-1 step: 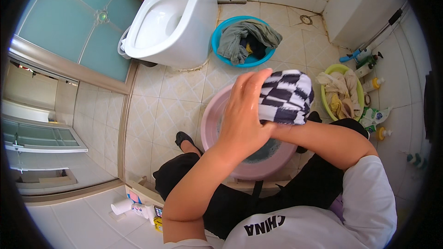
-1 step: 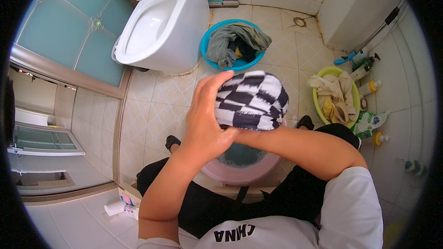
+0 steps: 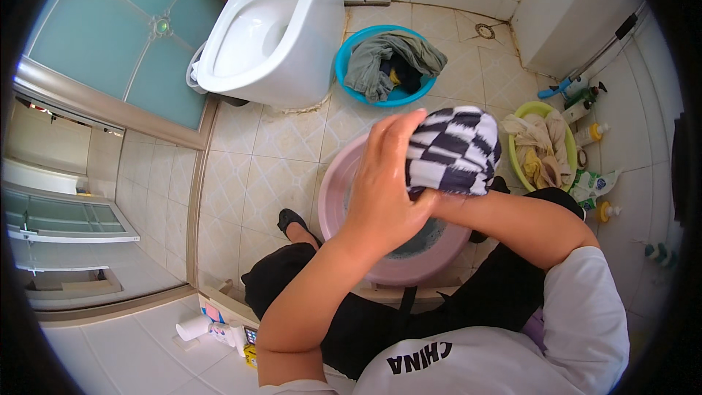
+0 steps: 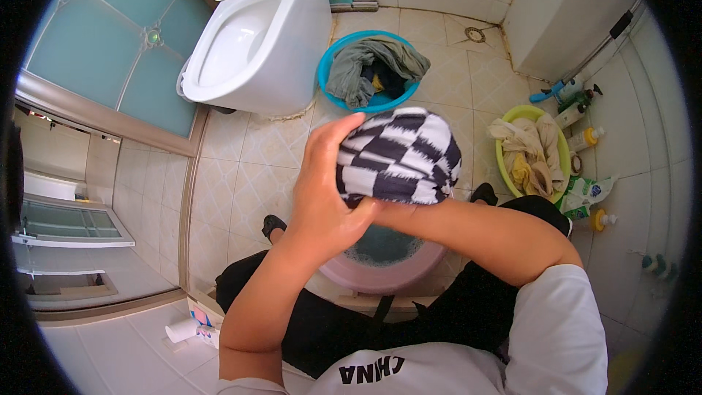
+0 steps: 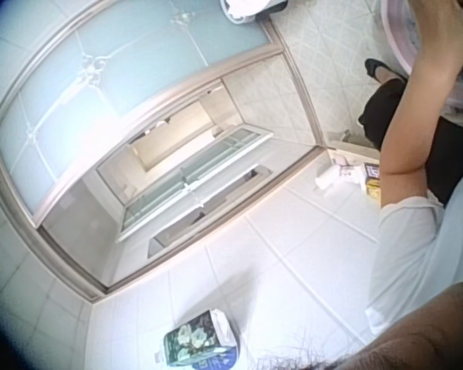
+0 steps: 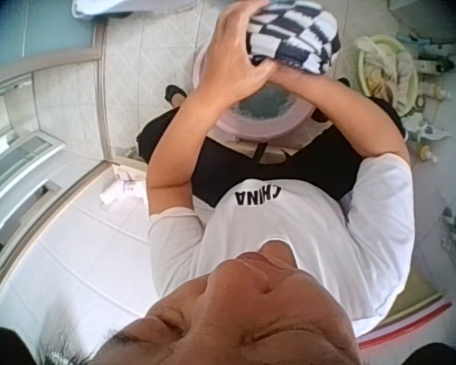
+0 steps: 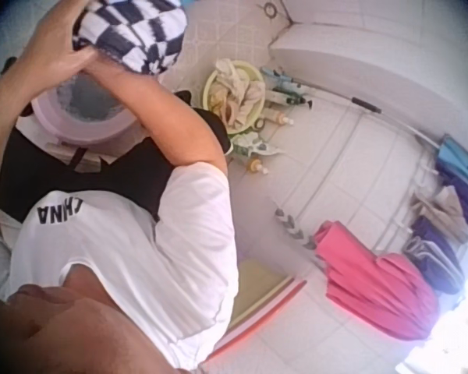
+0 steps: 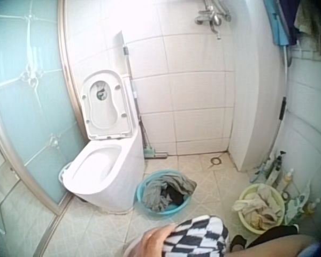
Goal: The person washes two separate pieces of fabric by hand in a pink basin of soapy water, scrubbing, squeezing, and wringing each item before placing it into a nearby blue basket.
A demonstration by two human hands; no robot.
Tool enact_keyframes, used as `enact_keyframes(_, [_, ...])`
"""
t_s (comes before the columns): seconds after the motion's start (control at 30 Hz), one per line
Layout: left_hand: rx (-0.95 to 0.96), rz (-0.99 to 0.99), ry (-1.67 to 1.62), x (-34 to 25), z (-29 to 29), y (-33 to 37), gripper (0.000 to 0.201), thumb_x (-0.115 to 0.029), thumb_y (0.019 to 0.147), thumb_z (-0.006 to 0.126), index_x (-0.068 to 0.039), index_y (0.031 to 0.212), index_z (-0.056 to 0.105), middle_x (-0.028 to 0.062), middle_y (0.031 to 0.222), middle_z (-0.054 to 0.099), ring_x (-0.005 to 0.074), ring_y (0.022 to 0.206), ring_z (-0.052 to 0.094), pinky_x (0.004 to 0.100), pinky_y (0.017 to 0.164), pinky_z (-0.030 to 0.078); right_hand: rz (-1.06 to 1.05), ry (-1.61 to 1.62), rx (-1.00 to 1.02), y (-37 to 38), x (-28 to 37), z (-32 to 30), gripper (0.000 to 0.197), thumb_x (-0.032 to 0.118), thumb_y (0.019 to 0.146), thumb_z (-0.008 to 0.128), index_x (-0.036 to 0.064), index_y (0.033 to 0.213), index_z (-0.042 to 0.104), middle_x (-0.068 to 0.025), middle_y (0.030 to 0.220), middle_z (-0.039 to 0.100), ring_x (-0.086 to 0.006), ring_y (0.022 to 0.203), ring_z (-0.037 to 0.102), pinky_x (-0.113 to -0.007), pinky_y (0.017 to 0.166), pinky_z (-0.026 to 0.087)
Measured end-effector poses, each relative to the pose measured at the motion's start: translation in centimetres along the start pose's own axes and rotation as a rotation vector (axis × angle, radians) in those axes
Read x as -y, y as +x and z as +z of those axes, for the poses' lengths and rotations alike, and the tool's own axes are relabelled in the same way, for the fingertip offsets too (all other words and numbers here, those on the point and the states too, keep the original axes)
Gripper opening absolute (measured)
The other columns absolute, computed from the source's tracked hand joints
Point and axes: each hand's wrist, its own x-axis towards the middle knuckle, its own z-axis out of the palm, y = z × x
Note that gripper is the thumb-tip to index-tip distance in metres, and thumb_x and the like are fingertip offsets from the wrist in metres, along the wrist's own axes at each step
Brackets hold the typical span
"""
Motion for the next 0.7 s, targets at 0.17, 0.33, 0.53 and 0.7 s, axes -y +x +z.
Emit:
enact_keyframes(0.17, [-0.064,0.04,-0.02,1.6,0.2,-2.4,0.07,-0.015,0.077,0.059,0.009,0.131,0.021,0.0241,0.129,0.033,0.0321,0.12,0.035,0.0386,0.099,0.028,0.074,0.007,-0.142,0.5,3.2,-1.0,0.036,0.035,0.079,0.06,0.0032,0.097,0.054,-0.0068,0.085,0.058,-0.0156,0.081,0.055,-0.03,0.071,0.043])
enact_keyframes(0.33, [-0.138,-0.033,0.154,0.5,1.8,-4.3,0.083,-0.013,0.072,0.064,0.012,0.131,0.012,0.0298,0.131,0.028,0.0375,0.121,0.033,0.0411,0.1,0.027,-0.086,0.017,-0.437,0.7,4.2,-1.0,0.032,0.033,0.081,0.06,0.0028,0.087,0.05,-0.0038,0.072,0.053,-0.016,0.068,0.051,-0.029,0.065,0.043])
enact_keyframes(0.53, [-0.435,-0.088,0.221,0.2,2.9,-2.5,0.082,-0.011,0.068,0.066,0.008,0.132,0.018,0.0256,0.13,0.032,0.0398,0.117,0.034,0.0454,0.098,0.024,0.002,0.269,-0.453,0.3,5.8,0.4,0.026,0.015,0.08,0.065,0.0056,0.097,0.048,0.0007,0.085,0.052,-0.0065,0.081,0.048,-0.022,0.072,0.04])
enact_keyframes(0.7, [-0.316,-0.259,-0.497,3.1,1.6,-1.0,0.039,-0.002,0.07,0.061,-0.006,0.108,0.051,0.0102,0.1,0.059,0.0279,0.093,0.056,0.0319,0.078,0.043,-0.01,0.407,-0.279,-0.1,5.6,1.6,0.03,0.011,0.079,0.065,0.0047,0.104,0.051,-0.0011,0.092,0.054,-0.0082,0.088,0.05,-0.025,0.079,0.042])
